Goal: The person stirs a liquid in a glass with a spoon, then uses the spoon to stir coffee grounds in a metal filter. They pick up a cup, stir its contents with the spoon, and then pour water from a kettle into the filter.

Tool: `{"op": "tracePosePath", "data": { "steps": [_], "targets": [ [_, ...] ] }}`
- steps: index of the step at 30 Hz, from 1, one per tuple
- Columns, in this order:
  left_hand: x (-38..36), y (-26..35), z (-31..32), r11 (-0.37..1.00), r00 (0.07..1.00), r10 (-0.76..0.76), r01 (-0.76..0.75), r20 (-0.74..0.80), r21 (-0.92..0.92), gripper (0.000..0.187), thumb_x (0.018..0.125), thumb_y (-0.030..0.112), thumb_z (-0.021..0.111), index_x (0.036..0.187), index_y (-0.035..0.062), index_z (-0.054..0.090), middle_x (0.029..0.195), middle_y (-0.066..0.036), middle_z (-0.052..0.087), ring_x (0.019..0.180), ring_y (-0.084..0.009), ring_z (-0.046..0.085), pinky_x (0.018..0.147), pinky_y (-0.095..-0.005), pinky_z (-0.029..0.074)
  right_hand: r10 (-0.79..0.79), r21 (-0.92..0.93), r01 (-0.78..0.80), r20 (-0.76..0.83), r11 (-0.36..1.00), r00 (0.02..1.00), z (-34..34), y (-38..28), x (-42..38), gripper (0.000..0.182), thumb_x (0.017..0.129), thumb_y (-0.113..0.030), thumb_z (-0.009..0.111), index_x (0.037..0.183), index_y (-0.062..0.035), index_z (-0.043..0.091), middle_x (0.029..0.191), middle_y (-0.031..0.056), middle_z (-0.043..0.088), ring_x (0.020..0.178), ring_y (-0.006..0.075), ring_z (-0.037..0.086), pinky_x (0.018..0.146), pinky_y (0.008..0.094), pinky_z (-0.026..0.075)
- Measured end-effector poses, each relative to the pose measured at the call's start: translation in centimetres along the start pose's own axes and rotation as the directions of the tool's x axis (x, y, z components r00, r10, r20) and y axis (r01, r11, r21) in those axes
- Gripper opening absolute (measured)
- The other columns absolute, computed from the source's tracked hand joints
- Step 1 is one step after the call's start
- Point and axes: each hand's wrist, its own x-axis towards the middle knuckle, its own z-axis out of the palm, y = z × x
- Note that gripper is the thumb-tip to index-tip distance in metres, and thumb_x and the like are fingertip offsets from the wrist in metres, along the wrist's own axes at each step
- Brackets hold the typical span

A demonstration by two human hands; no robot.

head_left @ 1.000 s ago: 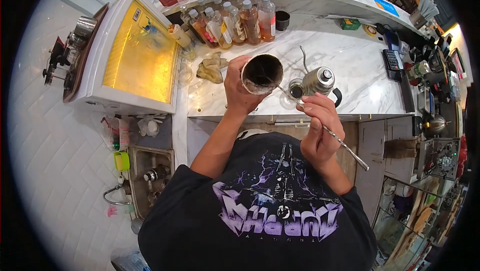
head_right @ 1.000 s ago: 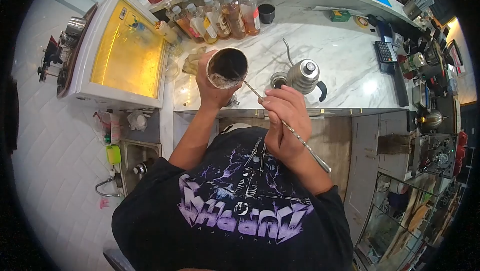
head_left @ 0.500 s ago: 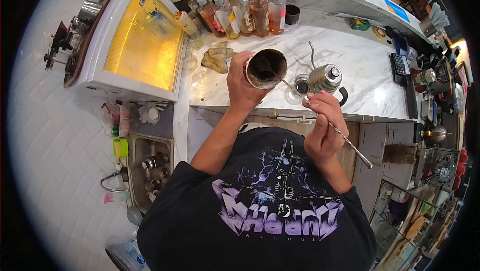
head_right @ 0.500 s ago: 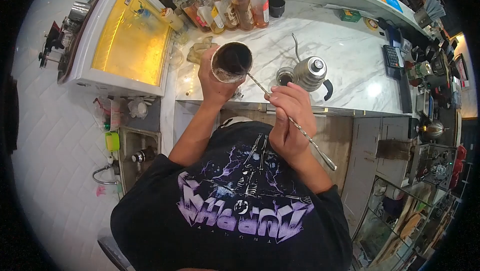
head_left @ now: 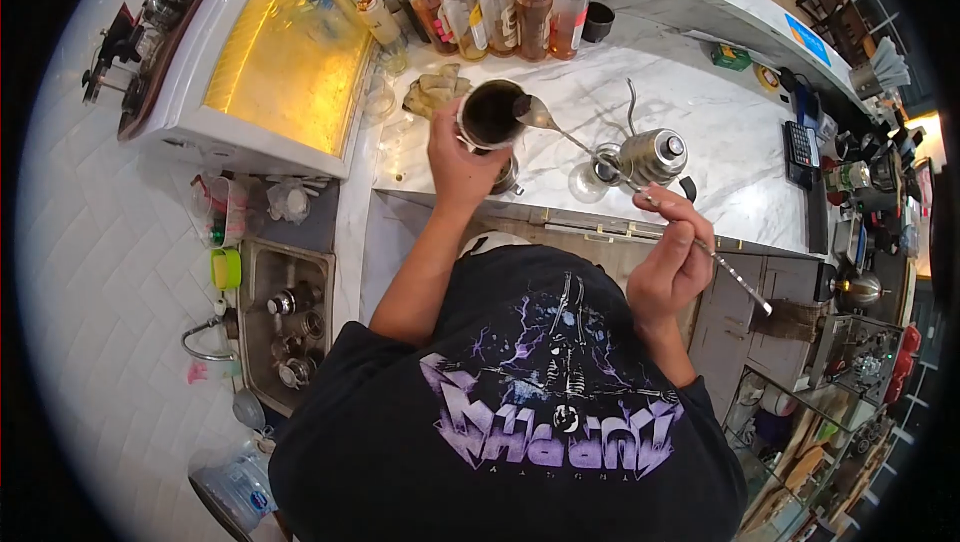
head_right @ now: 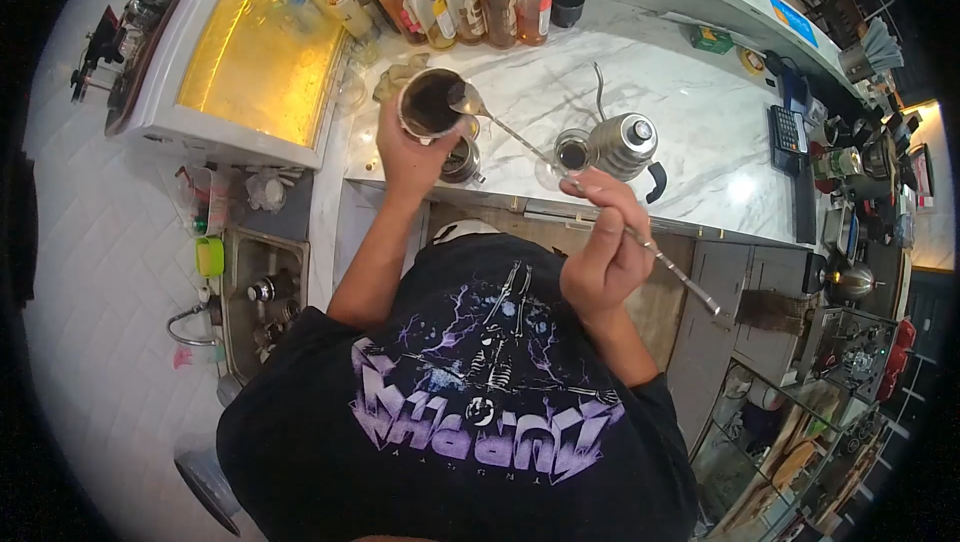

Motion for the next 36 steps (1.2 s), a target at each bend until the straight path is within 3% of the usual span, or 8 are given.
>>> {"op": "tracePosePath", "data": {
  "steps": [2,8,10,16,21,25,27,36],
  "targets": [
    [-0.6,-1.8,-0.8,0.981,0.988,-0.129,0.114,-0.090,-0.157,0.062,0.077,0.005,0.092,0.127,-0.0005,0.056,0.118,-0.011,0.068,0.108,-0.0183,0.068,0.092,-0.0324,0.056,0.217,0.128,-0.210,-0.041,0.969,0.975,-0.5,0.6,-0.2,0.027,0.112,-0.010,0.040,0.112,0.0054,0.062,0.106,0.0213,0.073,0.103,0.0297,0.072,0.100,0.0455,0.053],
    [-3.1,-5.3,-5.2,0.932,0.927,-0.289,0.330,-0.237,0.152,0.051,0.077,0.011,0.092,0.117,0.0014,0.061,0.109,-0.010,0.071,0.100,-0.0182,0.070,0.087,-0.0328,0.055,0.446,0.205,-0.436,-0.005,0.876,0.895,0.4,5.3,-2.0,0.030,0.113,-0.014,0.041,0.115,0.0063,0.062,0.109,0.0167,0.071,0.105,0.0253,0.073,0.100,0.0368,0.053],
    [-4.1,-6.3,-5.5,0.938,0.924,-0.274,0.318,-0.267,0.136,0.060,0.072,0.025,0.095,0.116,0.0025,0.061,0.098,-0.008,0.065,0.080,-0.0203,0.060,0.073,-0.0361,0.051,0.469,0.148,-0.472,0.060,0.869,0.881,1.1,6.8,-2.6,0.030,0.113,-0.014,0.042,0.113,0.0062,0.065,0.108,0.0150,0.073,0.104,0.0220,0.073,0.099,0.0352,0.052],
    [-5.4,-6.2,-5.0,0.926,0.911,-0.330,0.364,-0.249,0.104,0.058,0.072,0.024,0.095,0.114,0.0017,0.061,0.098,-0.009,0.067,0.085,-0.0213,0.065,0.076,-0.0364,0.053,0.401,-0.079,-0.393,0.191,0.916,0.896,2.5,8.4,-3.3,0.029,0.110,-0.010,0.046,0.108,0.0058,0.071,0.109,0.0137,0.077,0.103,0.0191,0.070,0.094,0.0324,0.051],
    [-5.4,-5.4,-4.7,0.931,0.910,-0.344,0.363,-0.231,0.043,0.057,0.073,0.023,0.094,0.114,0.0006,0.062,0.099,-0.011,0.069,0.086,-0.0234,0.068,0.078,-0.0372,0.055,0.334,-0.298,-0.225,0.393,0.928,0.857,3.4,7.7,-3.3,0.024,0.107,-0.008,0.050,0.112,0.0008,0.072,0.110,0.0159,0.075,0.099,0.0297,0.071,0.089,0.0374,0.054],
    [-5.3,-5.7,-4.7,0.939,0.924,-0.320,0.338,-0.209,0.059,0.059,0.073,0.023,0.094,0.117,0.0006,0.062,0.103,-0.012,0.069,0.091,-0.0249,0.068,0.082,-0.0385,0.054,0.356,-0.261,-0.260,0.456,0.930,0.816,3.6,8.8,-4.1,0.020,0.104,-0.003,0.053,0.115,-0.0007,0.069,0.111,0.0174,0.072,0.101,0.0348,0.070,0.089,0.0399,0.055],
    [-5.4,-6.0,-4.8,0.940,0.930,-0.313,0.332,-0.194,0.075,0.060,0.072,0.023,0.094,0.118,0.0007,0.062,0.105,-0.012,0.068,0.094,-0.0256,0.067,0.084,-0.0388,0.054,0.165,-0.248,-0.051,0.463,0.967,0.871,3.7,8.5,-3.8,0.020,0.101,0.002,0.056,0.118,-0.0010,0.067,0.110,0.0180,0.071,0.102,0.0362,0.070,0.089,0.0402,0.055],
    [-5.0,-5.4,-4.6,0.896,0.949,-0.285,0.313,-0.131,0.317,0.068,0.073,0.027,0.095,0.127,0.0013,0.062,0.119,-0.015,0.063,0.111,-0.0282,0.063,0.090,-0.0405,0.052,0.127,-0.189,-0.036,0.495,0.981,0.860,3.7,8.1,-3.8,0.024,0.097,0.006,0.060,0.119,-0.0030,0.065,0.112,0.0193,0.071,0.101,0.0368,0.070,0.087,0.0413,0.056]
  ]
}}
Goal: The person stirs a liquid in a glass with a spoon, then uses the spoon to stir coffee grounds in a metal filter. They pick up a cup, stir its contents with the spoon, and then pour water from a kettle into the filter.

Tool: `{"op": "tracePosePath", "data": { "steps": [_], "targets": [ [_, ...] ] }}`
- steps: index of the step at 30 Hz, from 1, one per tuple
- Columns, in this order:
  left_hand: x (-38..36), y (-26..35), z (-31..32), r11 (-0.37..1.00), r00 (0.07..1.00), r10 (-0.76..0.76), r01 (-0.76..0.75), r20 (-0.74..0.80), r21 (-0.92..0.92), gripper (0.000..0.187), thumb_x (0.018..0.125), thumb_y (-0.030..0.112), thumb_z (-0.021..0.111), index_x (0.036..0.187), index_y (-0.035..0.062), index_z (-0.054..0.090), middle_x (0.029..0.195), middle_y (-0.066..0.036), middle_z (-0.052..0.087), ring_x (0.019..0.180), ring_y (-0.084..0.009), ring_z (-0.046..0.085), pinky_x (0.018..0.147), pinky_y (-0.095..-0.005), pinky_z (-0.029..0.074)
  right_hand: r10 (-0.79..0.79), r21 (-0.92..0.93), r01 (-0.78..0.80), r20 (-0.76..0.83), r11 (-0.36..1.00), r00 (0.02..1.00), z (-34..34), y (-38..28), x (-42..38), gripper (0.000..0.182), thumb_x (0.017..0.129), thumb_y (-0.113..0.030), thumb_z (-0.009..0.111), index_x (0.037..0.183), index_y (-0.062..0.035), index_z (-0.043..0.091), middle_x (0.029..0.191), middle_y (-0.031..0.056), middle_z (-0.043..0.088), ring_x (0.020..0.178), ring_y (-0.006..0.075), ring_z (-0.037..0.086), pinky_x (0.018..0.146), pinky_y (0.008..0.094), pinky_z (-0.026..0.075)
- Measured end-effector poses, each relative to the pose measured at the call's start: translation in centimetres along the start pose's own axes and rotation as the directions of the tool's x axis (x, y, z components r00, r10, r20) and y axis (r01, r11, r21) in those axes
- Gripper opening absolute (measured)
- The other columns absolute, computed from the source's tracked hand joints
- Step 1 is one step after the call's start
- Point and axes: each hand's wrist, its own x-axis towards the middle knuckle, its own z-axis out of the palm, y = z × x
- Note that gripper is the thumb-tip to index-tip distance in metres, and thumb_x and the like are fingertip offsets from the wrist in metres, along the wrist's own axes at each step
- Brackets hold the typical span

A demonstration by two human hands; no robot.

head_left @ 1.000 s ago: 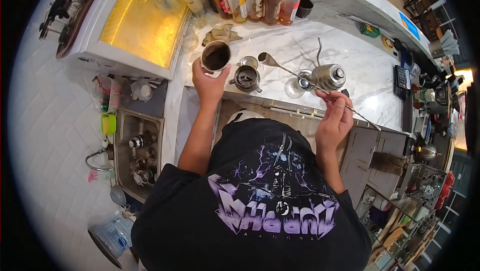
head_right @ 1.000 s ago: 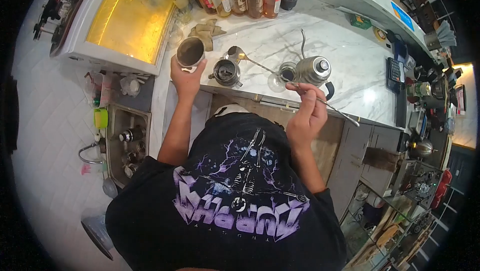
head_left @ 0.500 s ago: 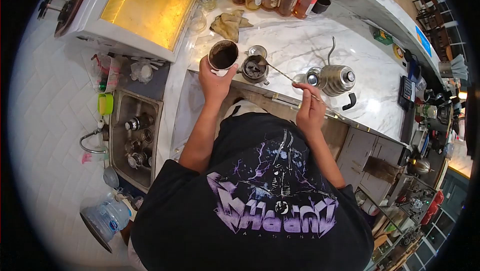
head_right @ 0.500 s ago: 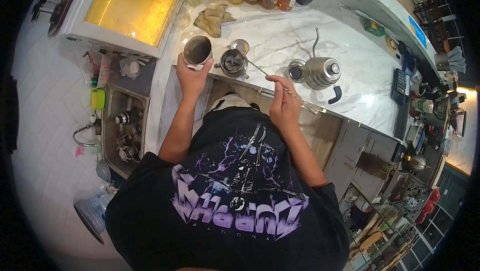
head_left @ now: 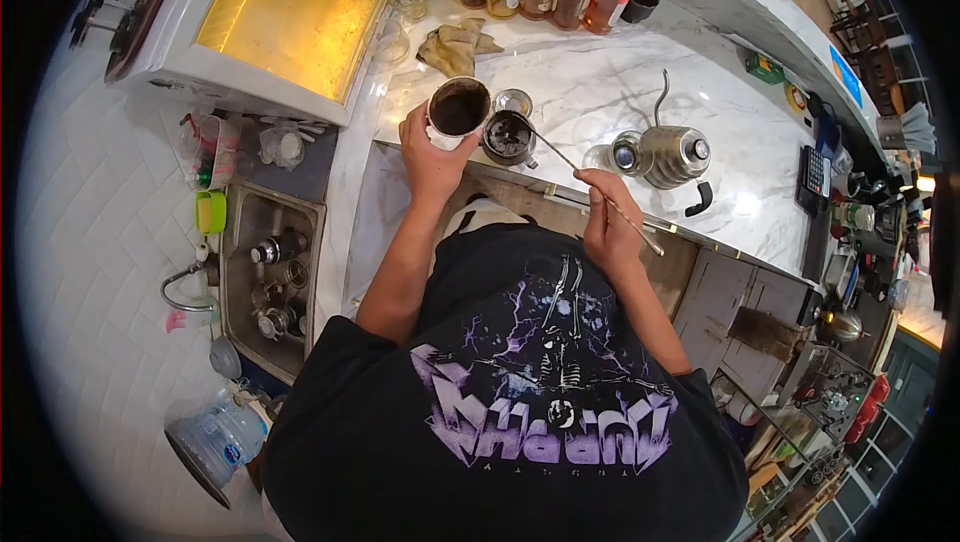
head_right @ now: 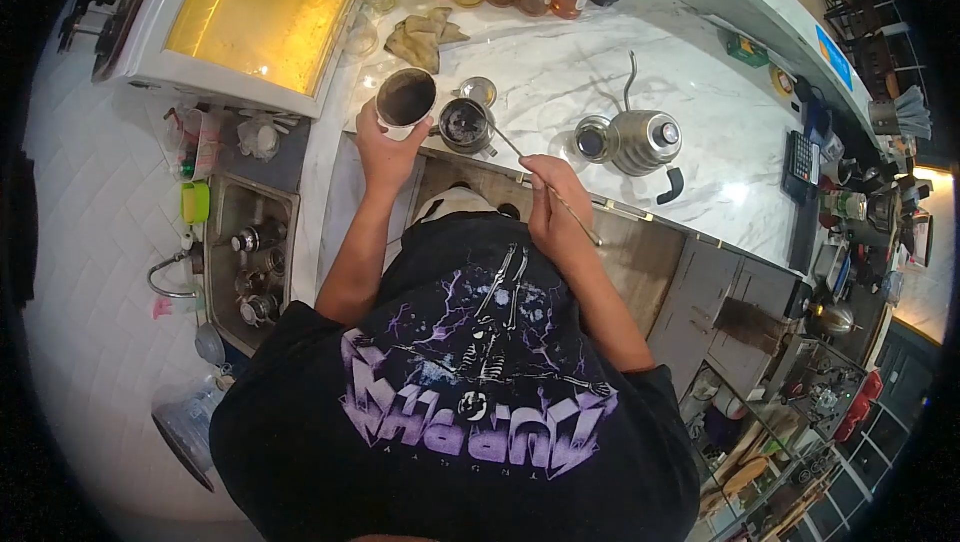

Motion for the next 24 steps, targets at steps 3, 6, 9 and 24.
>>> {"op": "tracePosePath", "data": {
  "steps": [3,6,9,24],
  "targets": [
    [-0.1,-0.3,0.3,0.999,0.999,0.024,-0.025,-0.024,-0.030,0.071,0.074,0.027,0.095,0.130,0.0022,0.060,0.123,-0.015,0.062,0.112,-0.0277,0.061,0.092,-0.0407,0.050,-0.027,-0.003,0.027,0.021,1.000,0.999,0.2,0.6,-0.3,0.025,0.097,0.006,0.062,0.120,-0.0034,0.064,0.111,0.0190,0.071,0.101,0.0367,0.070,0.086,0.0410,0.056],
    [0.0,-0.2,0.3,0.999,0.999,0.048,-0.048,-0.018,-0.025,0.073,0.074,0.027,0.095,0.133,0.0031,0.059,0.124,-0.015,0.060,0.112,-0.0284,0.061,0.092,-0.0405,0.050,-0.037,0.007,0.037,0.042,0.999,0.998,0.1,0.2,0.0,0.026,0.096,0.006,0.063,0.120,-0.0037,0.064,0.110,0.0189,0.071,0.100,0.0370,0.070,0.086,0.0410,0.056],
    [0.2,0.0,0.3,0.998,0.999,0.051,-0.052,-0.016,-0.039,0.073,0.073,0.024,0.095,0.133,0.0032,0.059,0.123,-0.015,0.059,0.112,-0.0289,0.060,0.094,-0.0407,0.050,-0.044,0.023,0.043,0.032,0.999,0.999,0.0,0.1,0.0,0.026,0.096,0.007,0.063,0.120,-0.0039,0.064,0.110,0.0189,0.071,0.099,0.0373,0.069,0.086,0.0411,0.056],
    [-0.1,4.2,0.2,0.934,0.973,0.193,-0.222,-0.127,-0.281,0.080,0.067,0.007,0.095,0.136,0.0022,0.055,0.126,-0.013,0.056,0.119,-0.0287,0.059,0.103,-0.0395,0.048,-0.262,0.180,0.318,-0.281,0.931,0.923,-3.3,-6.0,1.7,0.019,0.107,-0.009,0.048,0.110,0.0027,0.063,0.099,0.0234,0.074,0.104,0.0432,0.071,0.094,0.0544,0.055]
  ]
}}
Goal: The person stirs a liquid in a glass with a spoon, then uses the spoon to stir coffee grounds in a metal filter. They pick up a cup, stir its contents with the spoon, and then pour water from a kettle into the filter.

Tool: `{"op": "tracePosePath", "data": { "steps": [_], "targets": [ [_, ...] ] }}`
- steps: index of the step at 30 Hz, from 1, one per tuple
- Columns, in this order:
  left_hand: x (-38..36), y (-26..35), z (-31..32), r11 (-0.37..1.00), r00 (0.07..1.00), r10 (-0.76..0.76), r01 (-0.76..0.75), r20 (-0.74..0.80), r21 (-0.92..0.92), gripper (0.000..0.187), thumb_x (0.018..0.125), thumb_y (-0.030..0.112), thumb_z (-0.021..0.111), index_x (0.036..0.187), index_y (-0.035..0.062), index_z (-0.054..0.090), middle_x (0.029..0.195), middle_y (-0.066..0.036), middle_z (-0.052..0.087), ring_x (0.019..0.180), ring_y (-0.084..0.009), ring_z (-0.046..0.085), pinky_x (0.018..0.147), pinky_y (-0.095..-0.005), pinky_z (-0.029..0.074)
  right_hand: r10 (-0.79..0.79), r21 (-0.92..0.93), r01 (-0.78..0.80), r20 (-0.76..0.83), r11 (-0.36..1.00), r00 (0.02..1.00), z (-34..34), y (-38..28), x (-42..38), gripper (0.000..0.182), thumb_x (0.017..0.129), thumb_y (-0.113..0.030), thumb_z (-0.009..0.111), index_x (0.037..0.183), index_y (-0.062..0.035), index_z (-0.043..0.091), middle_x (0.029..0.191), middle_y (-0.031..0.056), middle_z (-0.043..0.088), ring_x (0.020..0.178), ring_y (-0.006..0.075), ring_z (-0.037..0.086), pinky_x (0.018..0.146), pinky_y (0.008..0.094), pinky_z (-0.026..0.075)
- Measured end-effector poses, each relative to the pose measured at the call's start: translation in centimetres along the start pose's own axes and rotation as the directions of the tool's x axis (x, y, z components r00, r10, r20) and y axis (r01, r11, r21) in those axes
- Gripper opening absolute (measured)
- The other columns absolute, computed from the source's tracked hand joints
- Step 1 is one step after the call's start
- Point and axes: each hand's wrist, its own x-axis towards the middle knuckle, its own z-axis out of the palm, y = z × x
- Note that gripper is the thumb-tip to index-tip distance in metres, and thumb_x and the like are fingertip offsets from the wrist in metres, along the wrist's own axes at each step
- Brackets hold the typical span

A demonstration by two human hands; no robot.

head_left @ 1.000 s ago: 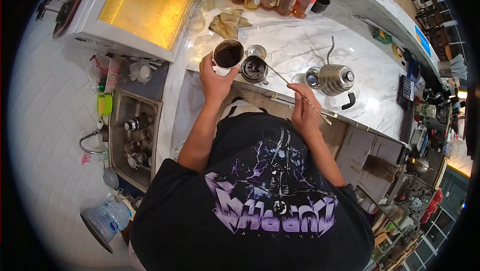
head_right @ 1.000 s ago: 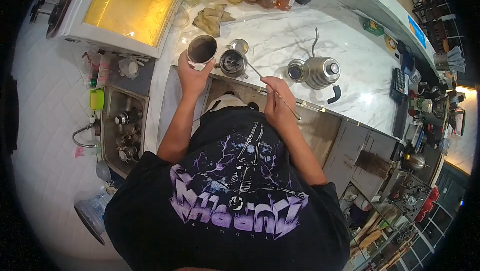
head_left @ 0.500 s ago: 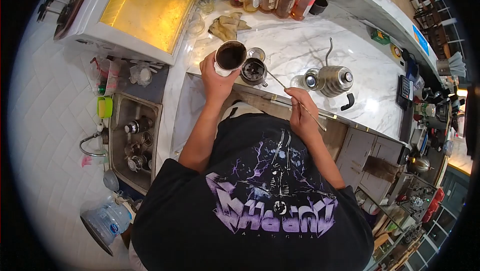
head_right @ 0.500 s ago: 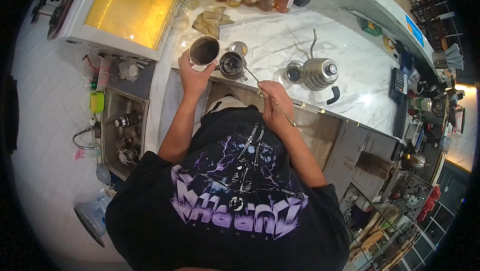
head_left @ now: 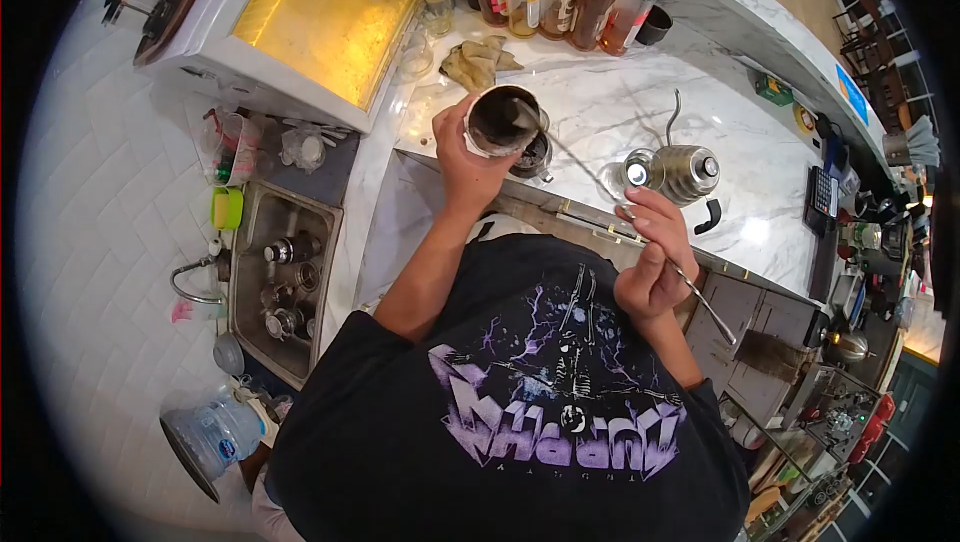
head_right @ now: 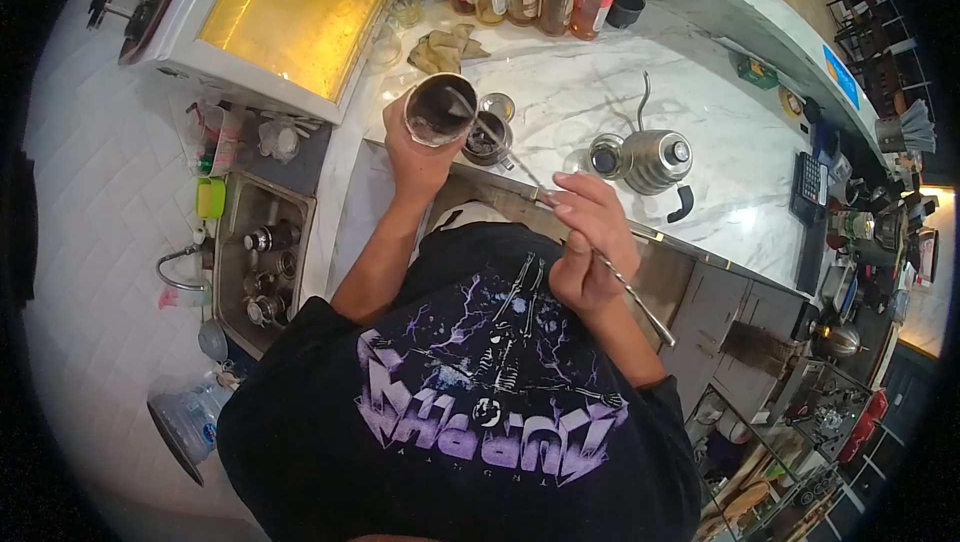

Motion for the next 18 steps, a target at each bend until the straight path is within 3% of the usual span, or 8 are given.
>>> {"op": "tracePosePath", "data": {
  "steps": [2,4,5,8,15,18],
  "targets": [
    [-0.2,1.4,0.3,1.000,1.000,0.000,0.000,0.000,-0.021,0.083,0.065,0.006,0.096,0.136,0.0018,0.055,0.126,-0.014,0.056,0.120,-0.0291,0.059,0.105,-0.0403,0.047,-0.006,-0.013,0.007,0.053,1.000,0.999,0.1,-0.5,0.6,0.017,0.106,-0.009,0.050,0.110,0.0013,0.062,0.098,0.0214,0.075,0.106,0.0425,0.071,0.096,0.0553,0.054],
    [-0.1,3.1,0.2,0.990,0.992,0.119,-0.116,0.034,-0.086,0.084,0.063,0.008,0.096,0.136,0.0014,0.055,0.128,-0.014,0.056,0.121,-0.0293,0.058,0.106,-0.0414,0.047,-0.006,-0.076,0.014,0.094,0.997,0.996,0.1,-0.9,0.7,0.015,0.106,-0.011,0.052,0.111,-0.0005,0.062,0.098,0.0190,0.075,0.107,0.0416,0.071,0.098,0.0561,0.053],
    [-0.1,3.0,0.2,0.980,0.979,0.197,-0.197,0.042,-0.023,0.085,0.063,0.011,0.097,0.136,0.0010,0.055,0.130,-0.014,0.056,0.123,-0.0289,0.058,0.108,-0.0416,0.046,-0.042,-0.104,0.053,0.104,0.993,0.994,0.0,-1.1,0.7,0.014,0.106,-0.010,0.052,0.111,-0.0018,0.062,0.099,0.0174,0.075,0.109,0.0411,0.071,0.100,0.0576,0.051],
    [-0.5,3.1,0.6,0.976,0.981,0.187,-0.180,0.049,-0.127,0.085,0.064,0.013,0.097,0.137,0.0006,0.054,0.133,-0.014,0.056,0.125,-0.0292,0.057,0.109,-0.0410,0.045,-0.101,-0.163,0.123,0.133,0.979,0.986,-0.7,-1.9,0.9,0.014,0.106,-0.011,0.053,0.111,-0.0018,0.062,0.100,0.0177,0.075,0.109,0.0415,0.070,0.100,0.0593,0.051],
    [-0.5,4.2,1.0,0.971,0.974,0.220,-0.214,0.047,-0.108,0.089,0.063,0.008,0.098,0.139,0.0003,0.053,0.135,-0.013,0.057,0.124,-0.0257,0.060,0.109,-0.0374,0.048,-0.117,-0.185,0.141,0.135,0.973,0.984,-1.0,-2.6,0.8,0.015,0.107,-0.013,0.055,0.109,-0.0005,0.062,0.099,0.0166,0.075,0.110,0.0424,0.069,0.101,0.0621,0.049],
    [-0.8,4.2,1.3,0.963,0.977,0.206,-0.193,0.056,-0.188,0.089,0.063,0.004,0.098,0.139,0.0004,0.051,0.135,-0.013,0.058,0.122,-0.0234,0.063,0.107,-0.0356,0.050,-0.106,-0.168,0.125,0.117,0.978,0.988,-1.0,-2.9,0.6,0.014,0.106,-0.013,0.056,0.108,-0.0003,0.063,0.099,0.0165,0.074,0.111,0.0424,0.069,0.102,0.0622,0.049]
  ]
}}
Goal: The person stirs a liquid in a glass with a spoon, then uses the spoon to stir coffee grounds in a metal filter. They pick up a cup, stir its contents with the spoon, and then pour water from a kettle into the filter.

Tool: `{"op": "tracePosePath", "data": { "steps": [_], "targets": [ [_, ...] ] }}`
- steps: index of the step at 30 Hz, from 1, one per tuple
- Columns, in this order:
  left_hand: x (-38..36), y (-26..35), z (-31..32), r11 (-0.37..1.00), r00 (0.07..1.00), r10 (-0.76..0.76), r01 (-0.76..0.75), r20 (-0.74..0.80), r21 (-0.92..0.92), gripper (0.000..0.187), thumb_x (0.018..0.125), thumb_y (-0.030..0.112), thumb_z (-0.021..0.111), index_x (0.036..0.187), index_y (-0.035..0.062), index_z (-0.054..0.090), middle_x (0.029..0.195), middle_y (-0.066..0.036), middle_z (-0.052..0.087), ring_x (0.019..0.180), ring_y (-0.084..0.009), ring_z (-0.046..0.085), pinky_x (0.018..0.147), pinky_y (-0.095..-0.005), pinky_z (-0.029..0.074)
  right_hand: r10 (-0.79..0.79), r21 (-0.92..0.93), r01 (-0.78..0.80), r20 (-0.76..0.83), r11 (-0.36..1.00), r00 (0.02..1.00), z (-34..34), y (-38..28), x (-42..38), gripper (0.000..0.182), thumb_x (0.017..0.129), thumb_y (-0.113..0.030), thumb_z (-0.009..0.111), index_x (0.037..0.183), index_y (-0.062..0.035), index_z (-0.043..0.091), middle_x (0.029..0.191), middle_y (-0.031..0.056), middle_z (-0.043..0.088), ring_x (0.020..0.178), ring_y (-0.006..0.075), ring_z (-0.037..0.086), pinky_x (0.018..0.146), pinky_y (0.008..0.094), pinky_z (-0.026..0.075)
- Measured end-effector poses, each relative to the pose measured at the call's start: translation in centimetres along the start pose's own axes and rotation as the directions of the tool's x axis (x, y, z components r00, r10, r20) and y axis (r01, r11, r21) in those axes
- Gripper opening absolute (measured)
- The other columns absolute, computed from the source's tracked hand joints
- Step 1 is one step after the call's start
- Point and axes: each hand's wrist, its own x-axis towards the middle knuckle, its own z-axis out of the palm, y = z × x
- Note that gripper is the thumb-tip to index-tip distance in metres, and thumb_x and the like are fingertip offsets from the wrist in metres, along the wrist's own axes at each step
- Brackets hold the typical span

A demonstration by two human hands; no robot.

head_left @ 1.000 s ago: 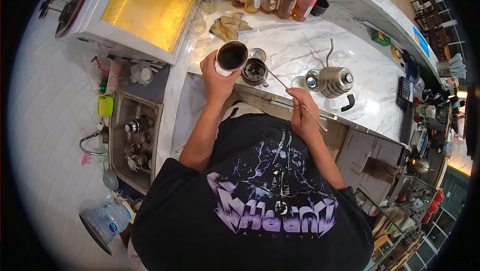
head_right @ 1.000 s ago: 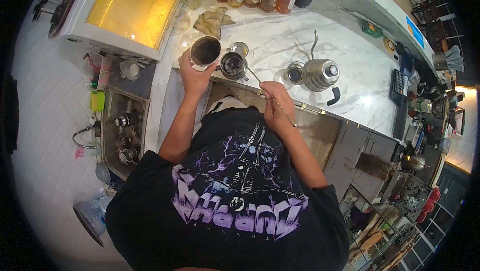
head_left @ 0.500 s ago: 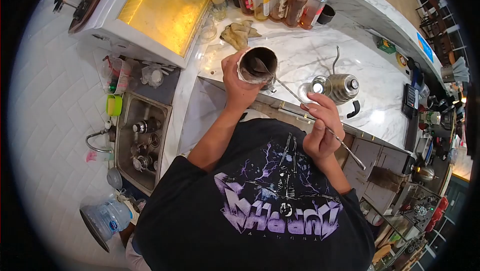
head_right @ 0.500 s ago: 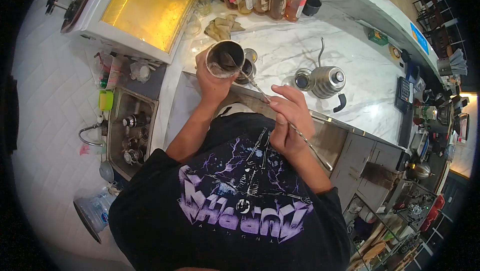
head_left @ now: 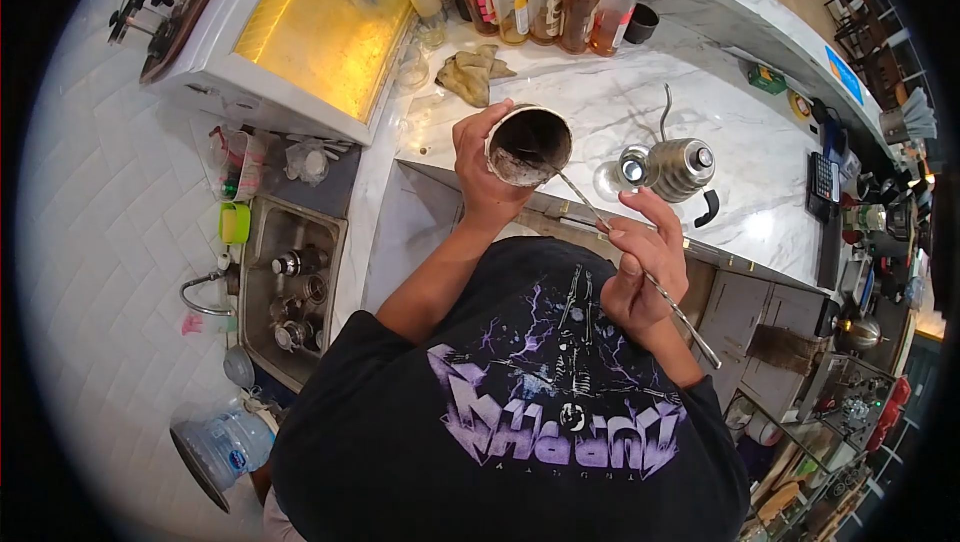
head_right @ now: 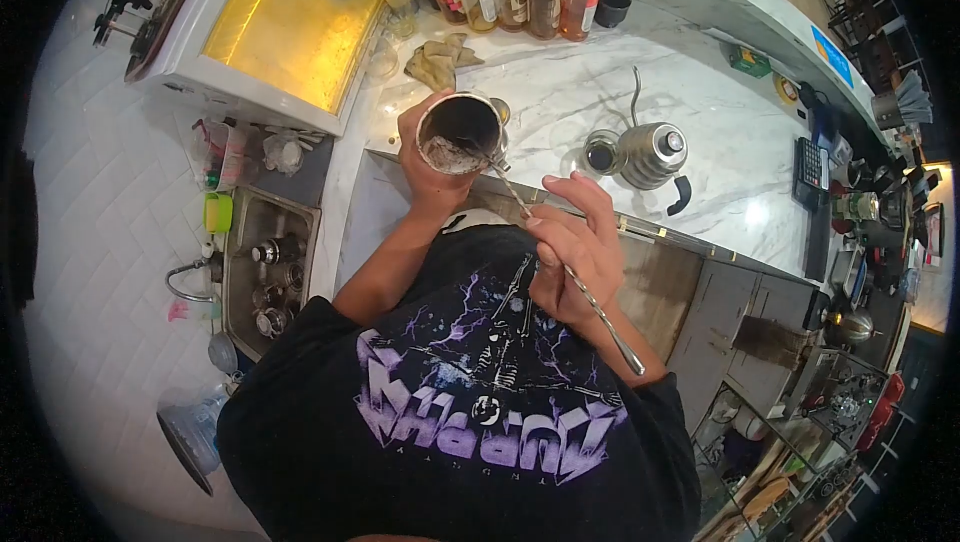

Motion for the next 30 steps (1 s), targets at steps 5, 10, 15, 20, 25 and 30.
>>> {"op": "tracePosePath", "data": {
  "steps": [5,10,15,20,25,30],
  "targets": [
    [-0.2,0.3,0.3,1.000,0.999,0.002,-0.003,0.036,0.010,0.088,0.064,0.003,0.097,0.139,0.0006,0.051,0.135,-0.013,0.059,0.120,-0.0228,0.063,0.106,-0.0347,0.051,-0.008,-0.005,0.008,-0.003,1.000,1.000,-0.1,0.1,-0.6,0.013,0.106,-0.012,0.057,0.107,-0.0004,0.063,0.098,0.0160,0.074,0.110,0.0416,0.069,0.102,0.0618,0.049],
    [-0.1,1.0,0.3,0.998,0.998,-0.027,0.024,0.054,0.060,0.082,0.065,0.005,0.096,0.135,0.0008,0.054,0.132,-0.012,0.060,0.119,-0.0232,0.063,0.105,-0.0348,0.050,0.010,0.021,-0.010,-0.027,1.000,1.000,-0.4,-0.2,-0.8,0.014,0.106,-0.012,0.056,0.107,-0.0008,0.063,0.098,0.0157,0.074,0.110,0.0409,0.069,0.102,0.0613,0.050],
    [0.0,1.0,0.4,0.992,0.998,0.007,-0.015,0.059,0.129,0.076,0.067,0.012,0.097,0.132,0.0014,0.058,0.126,-0.012,0.060,0.118,-0.0252,0.062,0.103,-0.0371,0.049,0.071,0.035,-0.068,-0.092,0.997,0.993,-0.7,-0.1,-1.0,0.016,0.107,-0.011,0.051,0.107,-0.0001,0.063,0.095,0.0169,0.075,0.111,0.0407,0.069,0.102,0.0600,0.050],
    [-0.4,0.5,0.4,0.984,0.997,0.005,-0.020,0.080,0.180,0.077,0.065,0.014,0.098,0.130,0.0025,0.059,0.124,-0.012,0.060,0.115,-0.0267,0.061,0.101,-0.0385,0.048,0.282,0.149,-0.256,-0.192,0.955,0.940,-0.7,0.3,-1.7,0.020,0.107,-0.007,0.046,0.105,0.0035,0.063,0.098,0.0215,0.075,0.109,0.0370,0.070,0.100,0.0496,0.053],
    [-0.7,0.1,0.1,0.979,0.997,-0.014,-0.002,0.081,0.201,0.078,0.061,0.012,0.097,0.129,0.0029,0.060,0.122,-0.013,0.062,0.114,-0.0306,0.059,0.100,-0.0410,0.046,0.428,0.323,-0.341,-0.252,0.883,0.868,-0.5,1.2,-1.8,0.025,0.109,-0.007,0.042,0.105,0.0054,0.063,0.108,0.0256,0.072,0.105,0.0306,0.071,0.097,0.0436,0.055],
    [-2.4,-1.9,-0.2,0.959,0.980,-0.195,0.184,0.034,0.214,0.076,0.061,0.013,0.096,0.128,0.0022,0.060,0.120,-0.014,0.061,0.113,-0.0336,0.057,0.099,-0.0429,0.047,0.579,0.484,-0.420,-0.242,0.768,0.779,0.2,3.5,-2.6,0.029,0.113,-0.012,0.038,0.110,0.0065,0.061,0.117,0.0266,0.069,0.104,0.0294,0.071,0.097,0.0417,0.055]
  ]
}}
